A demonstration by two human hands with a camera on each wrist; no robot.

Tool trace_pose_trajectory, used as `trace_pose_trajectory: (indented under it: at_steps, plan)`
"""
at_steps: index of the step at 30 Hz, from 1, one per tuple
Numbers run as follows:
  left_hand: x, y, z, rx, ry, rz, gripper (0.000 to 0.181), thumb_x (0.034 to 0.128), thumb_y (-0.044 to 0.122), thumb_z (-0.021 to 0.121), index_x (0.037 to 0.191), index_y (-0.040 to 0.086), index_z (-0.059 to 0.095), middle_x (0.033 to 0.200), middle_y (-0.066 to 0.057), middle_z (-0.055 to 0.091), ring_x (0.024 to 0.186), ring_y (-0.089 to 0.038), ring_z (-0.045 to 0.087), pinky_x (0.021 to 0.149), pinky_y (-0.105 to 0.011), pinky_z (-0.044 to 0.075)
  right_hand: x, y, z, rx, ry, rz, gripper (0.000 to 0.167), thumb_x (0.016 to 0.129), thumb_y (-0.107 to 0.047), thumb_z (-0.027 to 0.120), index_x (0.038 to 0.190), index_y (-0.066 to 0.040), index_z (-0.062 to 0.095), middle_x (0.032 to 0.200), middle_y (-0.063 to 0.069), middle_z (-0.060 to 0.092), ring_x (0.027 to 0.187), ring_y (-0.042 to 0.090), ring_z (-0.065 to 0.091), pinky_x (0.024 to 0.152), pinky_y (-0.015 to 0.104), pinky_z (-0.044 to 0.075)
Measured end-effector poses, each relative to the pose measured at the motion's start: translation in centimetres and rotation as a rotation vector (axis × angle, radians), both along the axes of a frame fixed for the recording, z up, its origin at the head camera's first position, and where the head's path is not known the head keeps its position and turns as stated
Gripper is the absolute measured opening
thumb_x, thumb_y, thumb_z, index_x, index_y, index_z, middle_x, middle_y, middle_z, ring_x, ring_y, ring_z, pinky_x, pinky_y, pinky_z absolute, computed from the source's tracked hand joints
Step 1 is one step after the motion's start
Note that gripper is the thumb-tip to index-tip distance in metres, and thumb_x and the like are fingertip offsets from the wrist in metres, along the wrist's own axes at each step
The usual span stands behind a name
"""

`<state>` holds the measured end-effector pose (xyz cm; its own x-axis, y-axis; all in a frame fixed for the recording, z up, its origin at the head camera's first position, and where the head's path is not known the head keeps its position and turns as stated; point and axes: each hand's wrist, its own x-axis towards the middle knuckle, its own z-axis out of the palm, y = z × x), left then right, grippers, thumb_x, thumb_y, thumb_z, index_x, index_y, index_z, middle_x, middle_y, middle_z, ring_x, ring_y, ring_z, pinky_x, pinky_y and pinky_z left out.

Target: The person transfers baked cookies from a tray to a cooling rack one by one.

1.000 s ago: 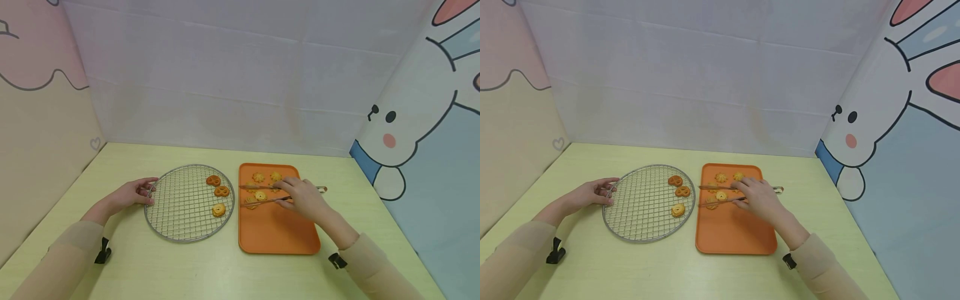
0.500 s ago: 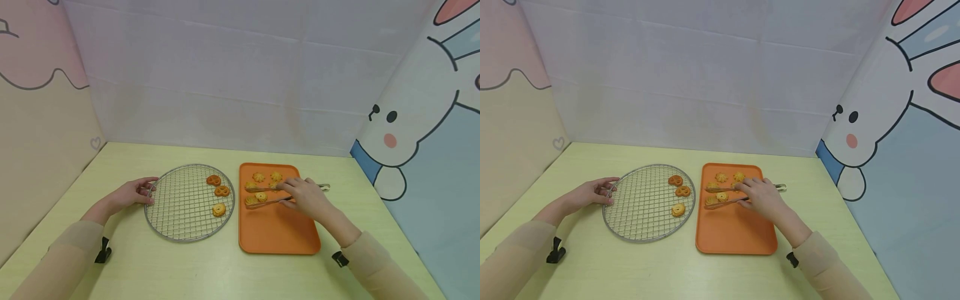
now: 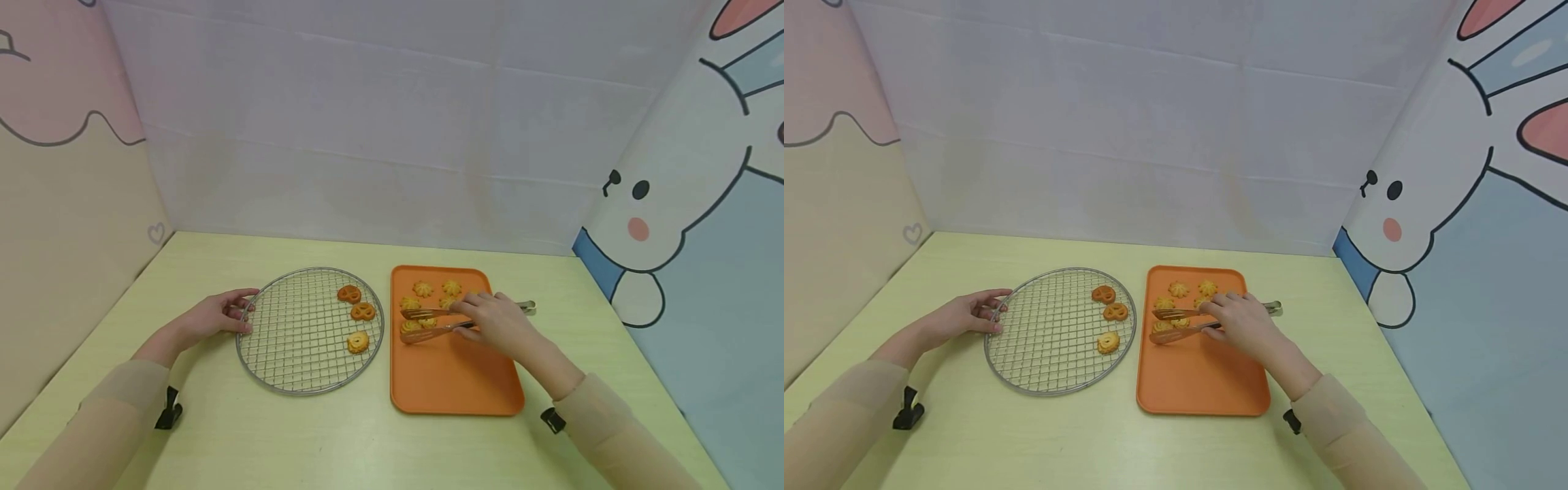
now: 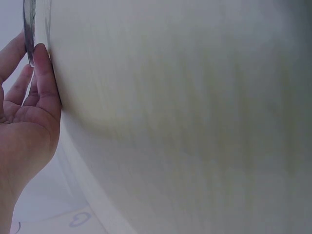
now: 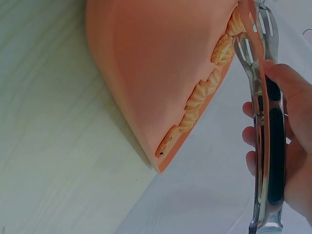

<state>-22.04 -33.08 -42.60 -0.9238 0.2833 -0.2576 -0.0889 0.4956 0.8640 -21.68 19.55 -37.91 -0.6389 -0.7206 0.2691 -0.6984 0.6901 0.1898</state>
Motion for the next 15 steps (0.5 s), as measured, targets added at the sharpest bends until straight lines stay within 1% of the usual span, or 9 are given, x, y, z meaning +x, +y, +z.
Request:
trace_pose_trajectory:
  at_steps: [6,15]
  plan:
    - [0.05,0.10,0.16,-0.003,0.000,0.000,0.085,0.0799,0.015,0.075,0.149,0.007,0.026,0.117,-0.016,0.040,0.100,-0.020,0.039,0.075,-0.022,0.047,0.00,-0.05,-0.09,0.007,-0.003,0.001,0.034,0.081,-0.038,0.073,0.108,-0.017,0.069,0.088,0.000,0.060,0.069,0.014,0.053,0.053,0.026,0.035]
    - [-0.05,-0.04,0.00,-0.006,-0.008,0.004,0.086,0.0795,0.015,0.075,0.149,0.008,0.026,0.110,-0.014,0.041,0.095,-0.018,0.040,0.073,-0.022,0.046,0.27,0.06,0.04,0.020,-0.005,-0.002,0.031,0.079,-0.036,0.075,0.103,-0.018,0.069,0.080,-0.002,0.055,0.062,0.011,0.046,0.050,0.024,0.031]
